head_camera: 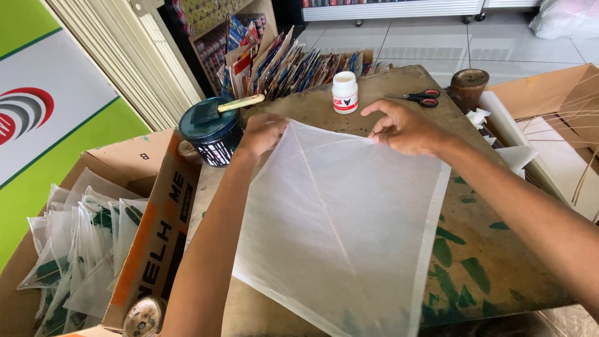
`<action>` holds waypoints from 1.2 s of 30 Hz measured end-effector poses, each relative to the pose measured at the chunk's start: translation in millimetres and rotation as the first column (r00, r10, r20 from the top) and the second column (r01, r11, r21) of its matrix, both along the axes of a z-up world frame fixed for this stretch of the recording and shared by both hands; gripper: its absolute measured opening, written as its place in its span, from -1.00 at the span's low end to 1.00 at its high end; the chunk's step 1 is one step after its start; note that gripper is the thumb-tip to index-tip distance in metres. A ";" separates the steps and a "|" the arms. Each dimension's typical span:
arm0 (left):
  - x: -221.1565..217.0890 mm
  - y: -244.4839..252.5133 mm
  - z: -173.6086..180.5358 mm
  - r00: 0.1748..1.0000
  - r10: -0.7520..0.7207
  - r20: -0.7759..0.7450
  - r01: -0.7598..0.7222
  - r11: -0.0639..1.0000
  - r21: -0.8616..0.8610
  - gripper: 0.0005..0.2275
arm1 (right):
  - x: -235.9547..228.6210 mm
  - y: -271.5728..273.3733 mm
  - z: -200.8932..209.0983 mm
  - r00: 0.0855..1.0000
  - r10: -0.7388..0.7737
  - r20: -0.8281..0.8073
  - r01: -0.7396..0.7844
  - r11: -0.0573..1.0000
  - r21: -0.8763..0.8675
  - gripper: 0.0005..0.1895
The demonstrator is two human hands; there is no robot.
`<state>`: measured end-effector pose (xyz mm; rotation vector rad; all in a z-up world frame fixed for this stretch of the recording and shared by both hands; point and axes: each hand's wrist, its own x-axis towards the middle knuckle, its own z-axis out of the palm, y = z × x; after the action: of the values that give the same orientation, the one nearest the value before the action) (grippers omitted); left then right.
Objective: The person is assembling kites by folding paper edges, applying glue, and attaching the paper to bamboo frames.
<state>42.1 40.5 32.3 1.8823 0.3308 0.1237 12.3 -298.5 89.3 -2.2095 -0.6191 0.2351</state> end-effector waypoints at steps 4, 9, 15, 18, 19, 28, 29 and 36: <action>-38.5 -13.5 29.5 1.000 0.001 -0.020 -0.003 0.993 -0.118 -0.65 | 24.3 7.5 -8.5 1.000 0.011 0.021 -0.011 1.000 -0.019 -0.42; -65.2 5.7 17.5 0.998 0.003 -0.061 -0.014 0.984 -0.176 -0.66 | 59.7 42.1 -31.1 0.976 0.128 0.174 -0.105 0.985 -0.134 -0.49; -114.4 45.6 13.9 0.992 -0.077 -0.102 0.063 0.988 -0.138 -0.73 | 68.1 114.5 -34.5 0.911 0.277 0.306 -0.204 0.946 -0.250 -0.48; -139.0 66.0 20.8 0.989 -0.072 -0.128 0.056 0.990 -0.128 -0.64 | 80.9 154.7 -48.4 0.870 0.302 0.390 -0.207 0.941 -0.267 -0.52; -145.6 71.3 23.3 0.990 -0.061 -0.125 0.045 0.991 -0.127 -0.64 | 77.8 165.8 -49.0 0.865 0.311 0.393 -0.217 0.939 -0.266 -0.52; -159.3 118.5 1.5 0.988 -0.065 -0.143 0.078 0.994 0.081 -0.55 | 49.9 222.2 -54.4 0.956 0.171 0.239 -0.168 0.985 -0.036 -0.64; -156.6 122.2 -3.8 0.989 -0.061 -0.137 0.079 0.988 0.131 -0.57 | 55.6 228.1 -59.9 0.987 0.029 0.158 -0.039 0.997 0.060 -0.61; -160.2 113.1 -4.0 0.987 -0.107 -0.118 0.140 0.936 0.322 -0.66 | 46.0 270.1 -46.5 0.863 0.014 -0.504 0.314 0.768 0.558 -0.04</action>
<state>-118.2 153.6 28.3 2.2418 0.2694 -0.0002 58.2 -28.4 42.8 -1.4506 -0.1773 0.4126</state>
